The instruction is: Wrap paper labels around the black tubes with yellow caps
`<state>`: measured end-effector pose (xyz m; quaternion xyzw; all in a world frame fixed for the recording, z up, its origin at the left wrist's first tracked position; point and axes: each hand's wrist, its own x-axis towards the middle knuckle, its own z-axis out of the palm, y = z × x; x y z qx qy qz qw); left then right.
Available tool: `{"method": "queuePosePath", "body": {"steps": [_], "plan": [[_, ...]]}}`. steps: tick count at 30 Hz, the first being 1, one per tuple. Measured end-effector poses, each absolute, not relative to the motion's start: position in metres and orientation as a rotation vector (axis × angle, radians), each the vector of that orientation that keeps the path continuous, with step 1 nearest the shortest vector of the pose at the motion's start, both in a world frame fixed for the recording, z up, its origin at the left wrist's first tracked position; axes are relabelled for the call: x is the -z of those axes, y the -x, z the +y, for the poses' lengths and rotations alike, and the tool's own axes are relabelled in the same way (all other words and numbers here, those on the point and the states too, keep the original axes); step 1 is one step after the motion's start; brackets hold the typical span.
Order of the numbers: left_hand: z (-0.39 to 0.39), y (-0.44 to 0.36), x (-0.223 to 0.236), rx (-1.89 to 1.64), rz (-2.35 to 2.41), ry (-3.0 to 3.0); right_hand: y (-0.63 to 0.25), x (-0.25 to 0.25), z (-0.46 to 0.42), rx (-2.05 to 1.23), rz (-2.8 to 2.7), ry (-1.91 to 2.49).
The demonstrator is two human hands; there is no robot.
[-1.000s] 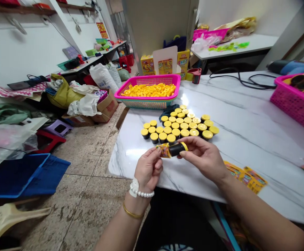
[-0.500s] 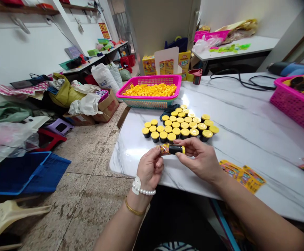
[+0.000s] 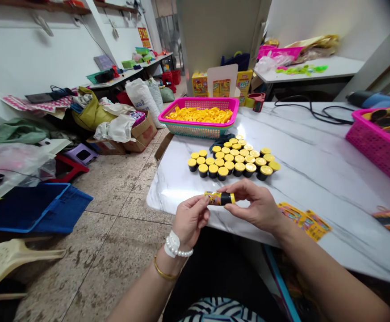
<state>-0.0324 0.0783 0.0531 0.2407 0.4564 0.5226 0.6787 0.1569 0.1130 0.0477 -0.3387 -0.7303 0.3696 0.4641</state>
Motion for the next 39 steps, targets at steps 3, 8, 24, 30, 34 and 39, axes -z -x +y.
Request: {"method": "queuePosePath", "body": {"steps": [3, 8, 24, 30, 34, 39], "plan": [[0.06, 0.044, -0.058, -1.278, 1.059, -0.566, -0.155, -0.052, 0.1, -0.893, -1.759, 0.809], [0.027, 0.066, -0.052, -1.01, 0.945, -0.789, -0.143, -0.039, 0.05, -0.969, -1.751, 0.719], [-0.013, 0.056, 0.011, -0.7, 0.91, -0.569, -0.149, 0.017, -0.017, -0.724, -1.939, 0.979], [-0.023, 0.054, 0.003, -0.755, 0.945, -0.769, -0.15, 0.012, -0.033, -0.904, -1.785, 1.105], [-0.025, 0.045, -0.004, -0.952, 1.045, -1.273, -0.145, 0.015, -0.04, -1.228, -1.338, 1.239], [-0.022, 0.039, 0.014, -0.919, 0.957, -1.288, -0.142, 0.022, -0.041, -1.475, -1.004, 1.352]]}}
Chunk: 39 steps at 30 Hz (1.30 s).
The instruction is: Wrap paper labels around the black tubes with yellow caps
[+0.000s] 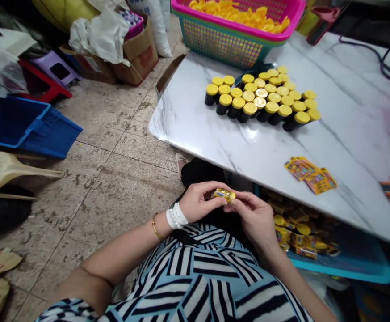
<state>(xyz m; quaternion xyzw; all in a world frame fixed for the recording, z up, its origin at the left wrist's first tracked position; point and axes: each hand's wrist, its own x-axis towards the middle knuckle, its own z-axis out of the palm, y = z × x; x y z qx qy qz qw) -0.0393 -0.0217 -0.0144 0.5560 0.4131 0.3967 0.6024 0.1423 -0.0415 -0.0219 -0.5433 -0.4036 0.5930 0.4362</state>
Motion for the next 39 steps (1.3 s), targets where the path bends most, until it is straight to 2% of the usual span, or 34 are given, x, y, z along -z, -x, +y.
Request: {"method": "queuePosePath", "body": {"steps": [3, 7, 11, 16, 20, 28, 31, 39], "plan": [[-0.023, 0.04, 0.019, -0.884, 0.962, -1.25, -0.142, 0.024, -0.042, -1.449, -1.009, 1.353], [-0.023, 0.043, 0.013, -0.839, 1.034, -1.448, -0.145, 0.031, -0.043, -1.631, -0.882, 1.324], [-0.024, 0.038, 0.02, -0.687, 0.983, -1.03, -0.155, 0.033, -0.043, -1.725, -0.942, 1.301], [-0.025, 0.023, 0.033, -0.613, 0.854, -0.661, -0.168, 0.035, -0.05, -1.502, -1.184, 1.226], [-0.022, 0.013, 0.031, -0.576, 0.714, -0.494, -0.17, 0.039, -0.057, -1.333, -1.099, 1.132], [-0.015, -0.018, 0.024, -0.49, 0.653, -0.45, -0.189, 0.03, -0.069, -1.021, -1.229, 1.247], [-0.013, -0.029, 0.023, -0.463, 0.667, -0.492, -0.197, 0.028, -0.072, -1.003, -1.199, 1.274], [-0.011, -0.044, 0.026, -0.388, 0.694, -0.523, -0.207, 0.02, -0.071, -0.71, -1.475, 1.286]]}}
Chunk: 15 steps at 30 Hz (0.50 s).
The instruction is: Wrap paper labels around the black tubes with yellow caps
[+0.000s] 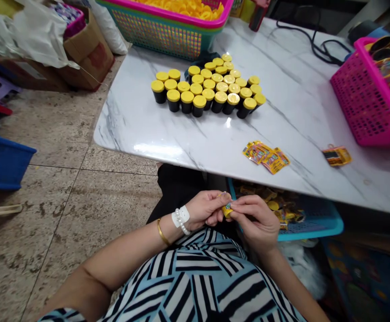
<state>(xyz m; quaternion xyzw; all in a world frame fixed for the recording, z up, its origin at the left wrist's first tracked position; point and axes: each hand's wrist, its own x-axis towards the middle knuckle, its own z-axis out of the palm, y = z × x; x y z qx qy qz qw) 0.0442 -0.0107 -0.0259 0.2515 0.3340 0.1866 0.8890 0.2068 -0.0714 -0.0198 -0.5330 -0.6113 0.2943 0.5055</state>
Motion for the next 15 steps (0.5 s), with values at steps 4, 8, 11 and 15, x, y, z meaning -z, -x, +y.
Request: {"method": "queuePosePath", "body": {"steps": [4, 8, 11, 15], "plan": [[-0.011, -0.042, 0.031, -0.371, 0.706, -0.419, -0.202, 0.03, -0.077, -0.696, -1.427, 1.339], [-0.014, -0.046, 0.039, -0.365, 0.698, -0.379, -0.205, 0.034, -0.082, -0.802, -1.445, 1.411], [-0.018, -0.053, 0.047, -0.337, 0.715, -0.414, -0.222, 0.033, -0.088, -0.647, -1.55, 1.536], [-0.017, -0.061, 0.052, -0.323, 0.704, -0.423, -0.257, 0.034, -0.093, -0.056, -1.779, 1.751]]}}
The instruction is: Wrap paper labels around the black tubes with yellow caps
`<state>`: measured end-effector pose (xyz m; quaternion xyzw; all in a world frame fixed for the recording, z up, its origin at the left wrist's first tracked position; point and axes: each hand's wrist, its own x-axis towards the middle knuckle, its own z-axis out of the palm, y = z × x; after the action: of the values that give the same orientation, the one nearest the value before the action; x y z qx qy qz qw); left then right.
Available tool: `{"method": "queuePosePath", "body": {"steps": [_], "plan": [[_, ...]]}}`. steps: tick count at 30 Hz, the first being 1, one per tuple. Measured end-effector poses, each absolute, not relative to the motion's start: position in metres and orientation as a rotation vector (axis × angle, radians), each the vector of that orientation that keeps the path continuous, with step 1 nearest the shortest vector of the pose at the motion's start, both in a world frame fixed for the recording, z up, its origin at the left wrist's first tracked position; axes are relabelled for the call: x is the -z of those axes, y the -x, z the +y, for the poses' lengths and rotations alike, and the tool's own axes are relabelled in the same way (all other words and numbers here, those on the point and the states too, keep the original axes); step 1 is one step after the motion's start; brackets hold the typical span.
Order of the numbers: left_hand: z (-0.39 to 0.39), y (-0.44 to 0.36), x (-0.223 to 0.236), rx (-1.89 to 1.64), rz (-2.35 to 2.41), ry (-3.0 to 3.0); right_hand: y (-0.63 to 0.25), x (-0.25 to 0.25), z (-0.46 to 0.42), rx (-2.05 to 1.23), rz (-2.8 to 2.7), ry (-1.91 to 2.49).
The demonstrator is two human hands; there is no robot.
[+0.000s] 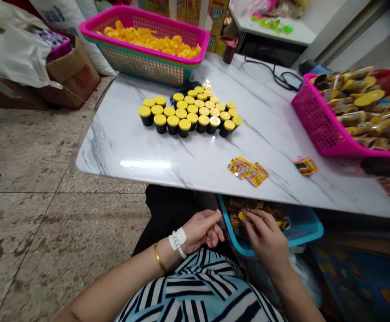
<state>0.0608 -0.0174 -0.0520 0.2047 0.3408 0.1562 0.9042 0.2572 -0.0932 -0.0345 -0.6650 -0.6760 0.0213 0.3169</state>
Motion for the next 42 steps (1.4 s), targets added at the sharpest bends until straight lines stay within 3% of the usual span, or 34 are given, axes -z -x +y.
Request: {"method": "queuePosePath", "body": {"steps": [8, 13, 19, 24, 30, 34, 42], "plan": [[-0.01, -0.065, 0.031, -0.387, 0.751, -0.647, -0.26, -0.004, -0.019, 0.394, -1.858, 1.629], [-0.004, -0.045, 0.009, -0.465, 0.782, -0.766, -0.252, -0.012, 0.041, 0.317, -1.998, 1.601], [0.007, -0.023, -0.018, -0.67, 0.892, -0.76, -0.215, -0.019, 0.013, 0.431, -2.009, 1.415], [0.017, -0.006, -0.027, -0.815, 0.985, -0.848, -0.172, -0.029, -0.018, 0.148, -1.989, 1.212], [0.022, 0.012, -0.034, -0.896, 1.053, -1.08, -0.16, -0.029, 0.0, -0.767, -1.695, 1.411], [0.011, 0.011, -0.035, -1.154, 1.176, -1.046, -0.149, -0.023, 0.01, -0.641, -1.55, 1.468], [-0.003, 0.01, -0.037, -1.316, 1.248, -1.165, -0.133, -0.014, 0.007, -0.521, -1.507, 1.438]]}}
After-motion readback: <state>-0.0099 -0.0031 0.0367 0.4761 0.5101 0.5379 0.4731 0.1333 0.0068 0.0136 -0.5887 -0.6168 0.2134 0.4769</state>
